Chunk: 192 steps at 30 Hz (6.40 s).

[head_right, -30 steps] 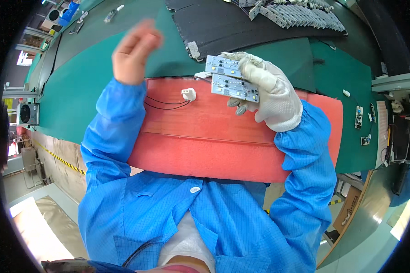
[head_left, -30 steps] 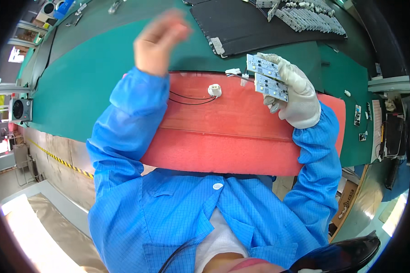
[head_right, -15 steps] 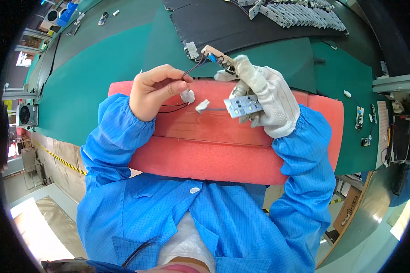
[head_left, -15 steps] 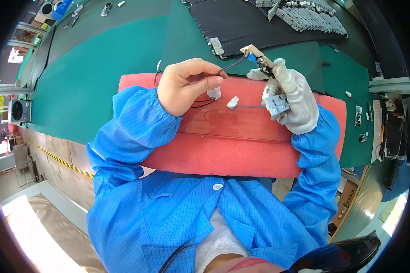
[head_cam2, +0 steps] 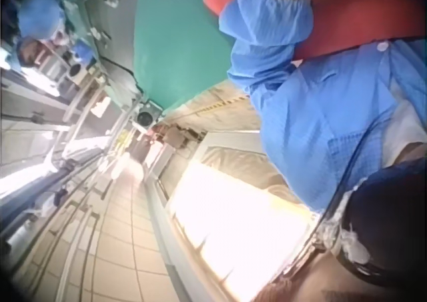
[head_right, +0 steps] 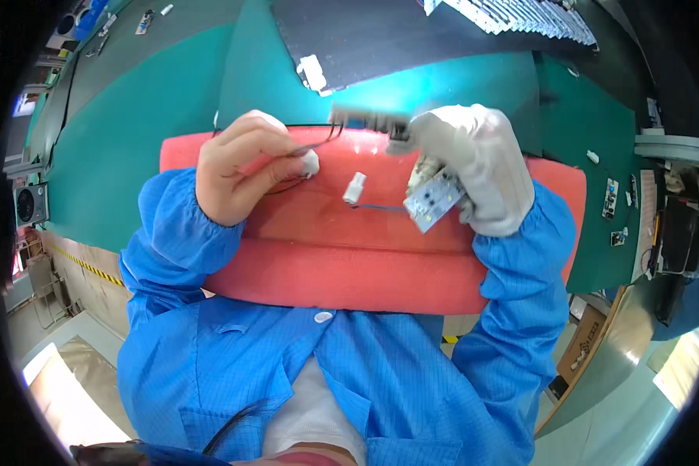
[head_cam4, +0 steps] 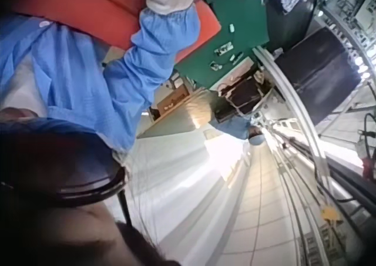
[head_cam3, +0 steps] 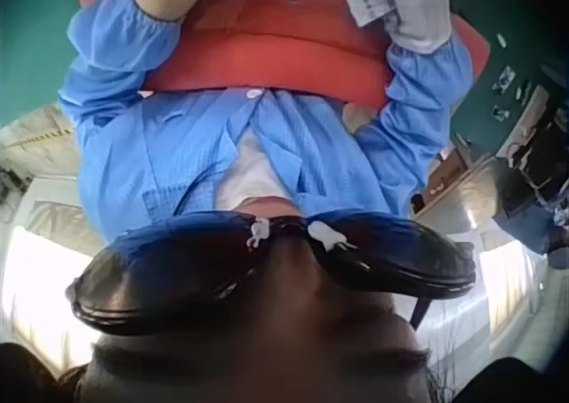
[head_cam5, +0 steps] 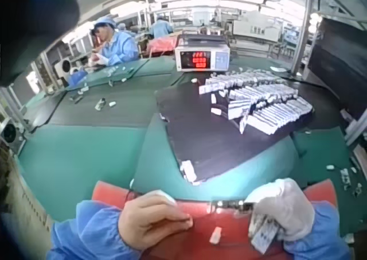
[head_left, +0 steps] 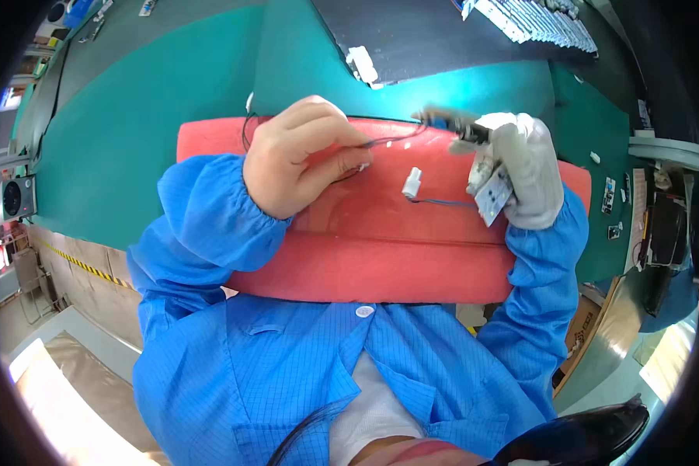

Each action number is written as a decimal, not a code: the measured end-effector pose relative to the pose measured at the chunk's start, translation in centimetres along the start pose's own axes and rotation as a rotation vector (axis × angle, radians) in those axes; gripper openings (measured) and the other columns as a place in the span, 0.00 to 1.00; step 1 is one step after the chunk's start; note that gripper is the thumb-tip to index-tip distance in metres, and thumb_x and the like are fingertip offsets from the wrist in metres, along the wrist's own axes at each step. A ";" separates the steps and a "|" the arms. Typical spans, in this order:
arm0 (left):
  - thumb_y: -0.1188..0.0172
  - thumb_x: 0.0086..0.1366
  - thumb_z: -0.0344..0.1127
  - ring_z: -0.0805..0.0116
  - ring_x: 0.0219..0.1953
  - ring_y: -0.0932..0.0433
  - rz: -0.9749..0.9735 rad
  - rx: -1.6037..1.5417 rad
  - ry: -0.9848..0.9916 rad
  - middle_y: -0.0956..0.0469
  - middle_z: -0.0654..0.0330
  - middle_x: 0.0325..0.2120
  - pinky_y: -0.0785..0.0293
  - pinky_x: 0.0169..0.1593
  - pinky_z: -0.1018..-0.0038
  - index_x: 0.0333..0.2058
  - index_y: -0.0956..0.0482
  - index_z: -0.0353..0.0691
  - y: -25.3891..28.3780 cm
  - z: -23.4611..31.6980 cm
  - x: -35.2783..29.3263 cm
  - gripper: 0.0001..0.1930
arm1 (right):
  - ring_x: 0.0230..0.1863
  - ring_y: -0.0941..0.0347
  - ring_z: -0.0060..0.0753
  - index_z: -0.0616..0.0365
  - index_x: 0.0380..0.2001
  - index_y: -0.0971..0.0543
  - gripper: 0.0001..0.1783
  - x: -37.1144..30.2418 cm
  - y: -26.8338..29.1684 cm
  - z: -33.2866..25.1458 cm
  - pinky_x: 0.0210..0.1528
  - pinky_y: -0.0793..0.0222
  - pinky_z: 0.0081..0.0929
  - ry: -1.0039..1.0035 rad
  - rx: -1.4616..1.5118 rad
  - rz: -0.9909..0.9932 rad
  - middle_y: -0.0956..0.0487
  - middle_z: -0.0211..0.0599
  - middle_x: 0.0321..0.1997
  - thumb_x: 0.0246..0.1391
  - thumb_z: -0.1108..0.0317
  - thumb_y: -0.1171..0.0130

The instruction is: Manually assembling and testing small electronic circuit boards by connecting wires and sensors.

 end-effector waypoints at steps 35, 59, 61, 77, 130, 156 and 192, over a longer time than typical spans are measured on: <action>0.40 0.55 0.24 0.73 0.23 0.26 0.008 -0.118 0.060 0.28 0.60 0.23 0.33 0.27 0.79 0.27 0.23 0.34 -0.1 -0.2 0.7 0.01 | 0.12 0.34 0.17 0.62 0.40 0.25 0.30 0.7 -0.8 1.9 0.16 0.36 0.16 -0.482 0.636 0.237 0.28 0.29 0.14 0.61 0.43 0.62; 0.41 0.57 0.29 0.60 0.41 0.27 -0.115 -0.217 -0.017 0.26 0.52 0.36 0.31 0.46 0.69 0.35 0.21 0.33 -1.1 1.1 0.4 0.08 | 0.32 0.29 0.28 0.64 0.27 0.24 0.12 -0.2 -1.6 -3.9 0.35 0.31 0.24 -0.160 1.023 0.162 0.25 0.40 0.36 0.33 0.75 0.49; 0.42 0.57 0.34 0.63 0.37 0.27 -0.112 -0.188 0.098 0.27 0.54 0.32 0.31 0.41 0.71 0.37 0.20 0.33 -0.5 1.0 0.7 0.11 | 0.32 0.29 0.27 0.66 0.28 0.24 0.13 0.1 -1.3 -3.6 0.37 0.31 0.24 -0.243 0.969 0.188 0.25 0.40 0.36 0.34 0.74 0.50; 0.31 0.43 0.28 0.67 0.22 0.26 0.252 -0.319 0.155 0.27 0.57 0.19 0.32 0.26 0.74 0.23 0.24 0.33 0.3 -1.2 0.3 0.10 | 0.42 0.24 0.51 0.63 0.50 0.32 0.23 0.5 -4.0 -1.6 0.36 0.23 0.40 -0.076 1.053 0.150 0.30 0.54 0.53 0.51 0.71 0.41; 0.34 0.48 0.23 0.67 0.26 0.24 0.019 0.063 -0.142 0.26 0.58 0.25 0.29 0.27 0.76 0.33 0.20 0.34 -0.2 0.4 0.3 0.10 | 0.13 0.32 0.22 0.67 0.36 0.26 0.23 0.3 -1.9 -0.1 0.16 0.35 0.15 -0.530 0.625 0.446 0.28 0.38 0.16 0.54 0.53 0.46; 0.55 0.65 0.48 0.43 0.60 0.42 0.352 0.196 -1.069 0.42 0.41 0.58 0.48 0.60 0.42 0.62 0.46 0.40 14.3 20.9 5.5 0.30 | 0.15 0.29 0.25 0.61 0.35 0.24 0.21 -0.4 -1.9 -0.1 0.15 0.33 0.21 -0.492 0.829 0.321 0.24 0.38 0.21 0.55 0.50 0.46; 0.55 0.65 0.44 0.63 0.55 0.34 0.685 0.382 -1.577 0.31 0.55 0.52 0.40 0.55 0.63 0.55 0.35 0.48 19.8 23.5 -8.7 0.20 | 0.20 0.25 0.26 0.65 0.41 0.25 0.27 -0.6 -1.9 -0.5 0.21 0.29 0.19 -0.493 0.695 0.275 0.22 0.39 0.26 0.56 0.48 0.48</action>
Point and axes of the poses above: each hand's wrist, its own x-axis towards the middle knuckle, its own y-axis out of the back of the hand, z = x × y, the point moved 3 cm from there along x, towards the middle knuckle
